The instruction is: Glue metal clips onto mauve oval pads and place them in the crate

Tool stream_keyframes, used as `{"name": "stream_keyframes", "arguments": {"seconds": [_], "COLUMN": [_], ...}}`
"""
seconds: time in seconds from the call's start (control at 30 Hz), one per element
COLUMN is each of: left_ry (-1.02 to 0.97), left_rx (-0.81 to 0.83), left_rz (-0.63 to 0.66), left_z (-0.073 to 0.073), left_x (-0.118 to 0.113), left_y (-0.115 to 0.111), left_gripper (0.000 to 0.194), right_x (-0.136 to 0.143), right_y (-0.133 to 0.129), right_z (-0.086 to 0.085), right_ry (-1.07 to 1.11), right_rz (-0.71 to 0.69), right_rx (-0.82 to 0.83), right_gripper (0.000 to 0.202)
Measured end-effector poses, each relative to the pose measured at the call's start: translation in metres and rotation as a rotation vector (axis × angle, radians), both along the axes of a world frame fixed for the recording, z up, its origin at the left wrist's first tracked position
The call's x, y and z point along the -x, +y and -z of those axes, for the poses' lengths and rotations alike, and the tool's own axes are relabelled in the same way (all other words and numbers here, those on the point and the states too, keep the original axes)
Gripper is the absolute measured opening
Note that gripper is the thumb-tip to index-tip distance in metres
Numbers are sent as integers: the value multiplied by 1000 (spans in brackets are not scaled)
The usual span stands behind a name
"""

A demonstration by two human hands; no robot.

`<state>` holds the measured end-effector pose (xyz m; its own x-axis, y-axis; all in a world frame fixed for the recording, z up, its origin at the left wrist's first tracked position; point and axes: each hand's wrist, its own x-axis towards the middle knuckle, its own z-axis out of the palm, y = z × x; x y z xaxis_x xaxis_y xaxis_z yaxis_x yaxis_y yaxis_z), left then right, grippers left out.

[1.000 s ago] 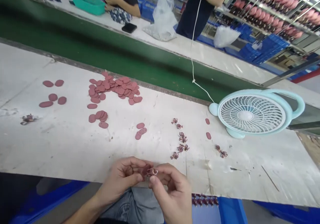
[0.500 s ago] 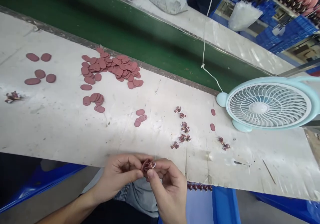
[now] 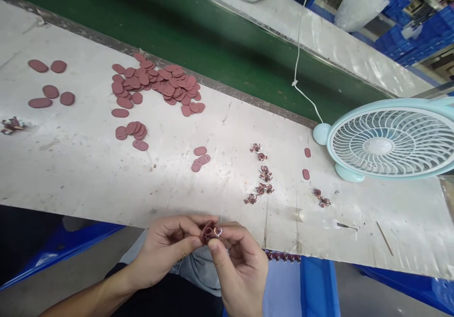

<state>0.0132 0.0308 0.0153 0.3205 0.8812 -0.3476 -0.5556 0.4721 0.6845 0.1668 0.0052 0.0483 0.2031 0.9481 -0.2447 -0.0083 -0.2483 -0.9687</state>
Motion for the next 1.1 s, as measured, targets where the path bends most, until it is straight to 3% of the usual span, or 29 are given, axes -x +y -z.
{"name": "stream_keyframes", "arguments": {"seconds": [0.37, 0.5, 0.57, 0.67, 0.77, 0.83, 0.9, 1.0, 1.1], "left_ry": [9, 48, 107, 442, 1090, 1430, 1591, 1709, 1821], "left_rx": [2, -22, -94, -351, -742, -901, -939, -907, -804], "left_rz": [-30, -34, -20, 1, 33, 99, 170, 325, 370], "left_z": [-5, -5, -4, 0, 1, -2, -9, -23, -23], "left_x": [-7, -13, -10, 6, 26, 31, 27, 17, 22], "left_y": [-4, -10, -8, 14, 57, 85, 102, 110, 111], "left_gripper": [3, 1, 10, 23, 23, 24, 22, 23, 27], "right_x": [-4, -7, -12, -32, -67, -94, -120, -153, -178], "right_y": [-5, -8, -10, -19, -36, -54, -74, -107, -145], "right_z": [5, 15, 20, 28, 37, 44, 52, 66, 90], "right_ry": [16, 119, 203, 299, 268, 183, 94, -69, -230], "right_rz": [15, 33, 80, 199, 331, 445, 570, 709, 787], "right_rx": [-66, -23, -13, -35, -28, -16, -3, 20, 79], "right_gripper": [11, 12, 11, 11, 16, 20, 23, 26, 32]}}
